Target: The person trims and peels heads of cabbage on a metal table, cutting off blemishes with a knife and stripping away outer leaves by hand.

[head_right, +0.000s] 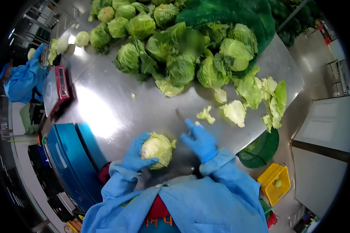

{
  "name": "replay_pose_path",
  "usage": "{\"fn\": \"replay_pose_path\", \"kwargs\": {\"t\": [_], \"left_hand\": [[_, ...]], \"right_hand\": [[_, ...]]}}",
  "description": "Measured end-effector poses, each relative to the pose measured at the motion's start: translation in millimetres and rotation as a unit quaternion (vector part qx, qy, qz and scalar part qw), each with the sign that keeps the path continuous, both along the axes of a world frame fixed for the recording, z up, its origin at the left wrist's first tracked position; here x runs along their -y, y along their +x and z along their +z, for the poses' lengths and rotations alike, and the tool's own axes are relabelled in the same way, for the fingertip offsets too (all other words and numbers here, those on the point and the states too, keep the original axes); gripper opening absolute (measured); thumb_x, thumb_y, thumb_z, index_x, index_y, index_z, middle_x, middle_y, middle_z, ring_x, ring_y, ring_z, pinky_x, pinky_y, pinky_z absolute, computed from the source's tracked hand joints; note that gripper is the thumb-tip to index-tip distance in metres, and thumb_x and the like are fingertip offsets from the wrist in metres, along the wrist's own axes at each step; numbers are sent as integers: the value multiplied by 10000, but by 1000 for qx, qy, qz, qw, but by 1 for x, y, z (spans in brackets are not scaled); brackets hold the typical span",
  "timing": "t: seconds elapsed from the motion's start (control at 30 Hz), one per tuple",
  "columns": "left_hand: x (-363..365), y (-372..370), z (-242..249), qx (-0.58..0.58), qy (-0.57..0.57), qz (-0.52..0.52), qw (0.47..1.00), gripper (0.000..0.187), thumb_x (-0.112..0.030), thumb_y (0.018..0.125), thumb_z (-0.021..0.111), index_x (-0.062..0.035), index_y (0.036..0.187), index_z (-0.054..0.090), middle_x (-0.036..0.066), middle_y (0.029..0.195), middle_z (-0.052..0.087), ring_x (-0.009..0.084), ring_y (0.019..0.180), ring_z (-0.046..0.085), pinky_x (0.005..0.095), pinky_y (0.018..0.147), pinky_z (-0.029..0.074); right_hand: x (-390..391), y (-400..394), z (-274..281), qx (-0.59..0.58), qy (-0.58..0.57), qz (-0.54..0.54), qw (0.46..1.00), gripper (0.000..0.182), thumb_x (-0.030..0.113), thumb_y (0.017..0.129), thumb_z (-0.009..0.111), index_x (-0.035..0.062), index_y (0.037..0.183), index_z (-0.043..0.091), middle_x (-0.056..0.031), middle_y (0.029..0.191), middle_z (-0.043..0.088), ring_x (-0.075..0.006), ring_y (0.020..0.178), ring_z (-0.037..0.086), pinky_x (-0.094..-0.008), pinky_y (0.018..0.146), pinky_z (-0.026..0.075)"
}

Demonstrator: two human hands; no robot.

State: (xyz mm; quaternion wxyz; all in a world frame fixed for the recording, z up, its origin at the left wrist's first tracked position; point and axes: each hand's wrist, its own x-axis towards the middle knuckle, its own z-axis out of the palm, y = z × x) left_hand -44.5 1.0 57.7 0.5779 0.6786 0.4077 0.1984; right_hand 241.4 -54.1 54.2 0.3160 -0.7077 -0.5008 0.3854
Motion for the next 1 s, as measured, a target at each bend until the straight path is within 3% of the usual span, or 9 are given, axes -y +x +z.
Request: {"fn": "replay_pose_path", "kwargs": {"t": [0.07,0.13,0.23,0.37,0.47,0.73,0.87,0.93,1.0], "left_hand": [[1,6,1,8,-20,14,1000,958,-299,654,903,7,1387,368,181,1347,460,281,1260,461,399,1083,382],[-6,12,8,-21,-21,-5,1000,964,-361,654,896,4,1374,370,185,1330,459,294,1263,454,401,1080,382],[-12,10,3,-88,54,-66,992,974,-420,632,891,-2,1369,410,202,1340,453,330,1264,455,412,1082,365],[-9,11,0,-111,33,-64,991,984,-426,645,872,1,1391,394,216,1368,431,343,1282,431,412,1109,322],[0,11,-1,-45,17,-25,999,1026,-414,622,888,3,1409,378,210,1357,453,331,1296,426,409,1103,331],[13,-23,-26,26,-79,-6,996,975,-307,650,899,17,1406,375,161,1368,480,262,1286,453,392,1107,337],[14,-20,-10,126,-206,108,964,838,-256,747,828,5,1411,387,144,1355,517,252,1259,492,391,1090,374],[18,-12,-5,242,-319,171,901,723,-244,832,739,-9,1418,387,144,1366,517,256,1262,501,402,1087,390],[27,-1,-8,321,-404,234,824,669,-276,886,667,-16,1430,376,154,1391,501,283,1281,497,426,1097,392]], "right_hand": [[4,-28,1,-207,-91,75,971,659,317,810,790,-3,1322,526,-91,998,631,-134,875,565,-303,792,494],[12,-59,-27,-380,-70,-26,922,578,209,827,776,-11,1301,530,-45,1049,618,-123,919,550,-281,816,488],[-3,-51,-11,-414,-160,-19,896,454,159,819,765,37,1211,572,-24,1047,622,-97,857,566,-252,772,491],[7,-46,-36,-222,-46,9,974,301,268,878,691,43,1069,632,-55,878,664,-154,690,621,-315,593,510],[11,-43,-40,67,77,47,994,208,265,876,652,84,979,648,-125,906,693,-289,736,666,-400,640,529],[34,41,-82,248,22,-41,968,115,213,851,606,108,897,599,-148,988,669,-376,719,627,-476,655,516],[54,100,-47,370,74,-188,907,245,181,862,609,156,1105,621,-150,985,644,-380,833,624,-462,736,522],[61,114,-17,290,115,-183,932,485,82,864,622,86,1339,525,-143,1189,551,-280,1000,587,-379,839,504],[55,107,0,272,162,-219,923,513,39,887,596,95,1388,503,-124,1159,543,-273,1029,555,-344,917,456]]}}
